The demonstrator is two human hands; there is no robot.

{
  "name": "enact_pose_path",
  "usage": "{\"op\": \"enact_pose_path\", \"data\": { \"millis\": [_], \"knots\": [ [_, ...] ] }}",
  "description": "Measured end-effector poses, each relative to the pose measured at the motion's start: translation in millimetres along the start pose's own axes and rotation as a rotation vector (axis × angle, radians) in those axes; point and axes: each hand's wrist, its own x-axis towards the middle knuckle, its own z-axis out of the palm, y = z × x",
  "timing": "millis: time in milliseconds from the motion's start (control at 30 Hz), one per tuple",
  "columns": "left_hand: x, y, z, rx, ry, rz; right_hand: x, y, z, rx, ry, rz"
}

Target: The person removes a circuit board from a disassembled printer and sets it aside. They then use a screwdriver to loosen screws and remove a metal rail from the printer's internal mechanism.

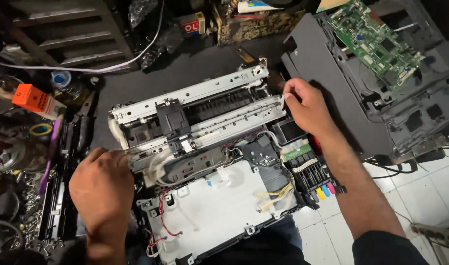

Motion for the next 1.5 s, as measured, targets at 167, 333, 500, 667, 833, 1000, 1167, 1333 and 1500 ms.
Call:
{"op": "enact_pose_path", "data": {
  "millis": [167,333,500,667,833,1000,1167,1333,1500],
  "knots": [
    [0,-2,2,-0.028,0.006,-0.003,2,-11,-5,0.019,-0.097,0.108],
    [-2,-5,7,0.024,0.009,0.006,4,5,-2,0.078,-0.122,0.049],
    [-3,-7,6,0.007,0.006,0.018,4,7,0,0.087,-0.131,0.046],
    [-3,-3,3,-0.008,-0.001,0.007,2,11,1,-0.088,-0.063,-0.108],
    [-2,-4,4,-0.005,0.010,0.024,-2,7,-2,-0.236,-0.010,-0.167],
    [-2,-12,9,-0.075,0.015,-0.004,-3,13,2,-0.404,0.065,-0.223],
    [-3,-10,5,-0.106,0.029,0.019,-2,11,3,-0.384,0.049,-0.196],
    [-3,-11,7,-0.088,0.040,0.025,-4,0,4,-0.144,0.004,-0.043],
    [-3,-11,8,-0.101,0.042,0.029,0,6,4,-0.078,-0.015,-0.040]
  ]
}}
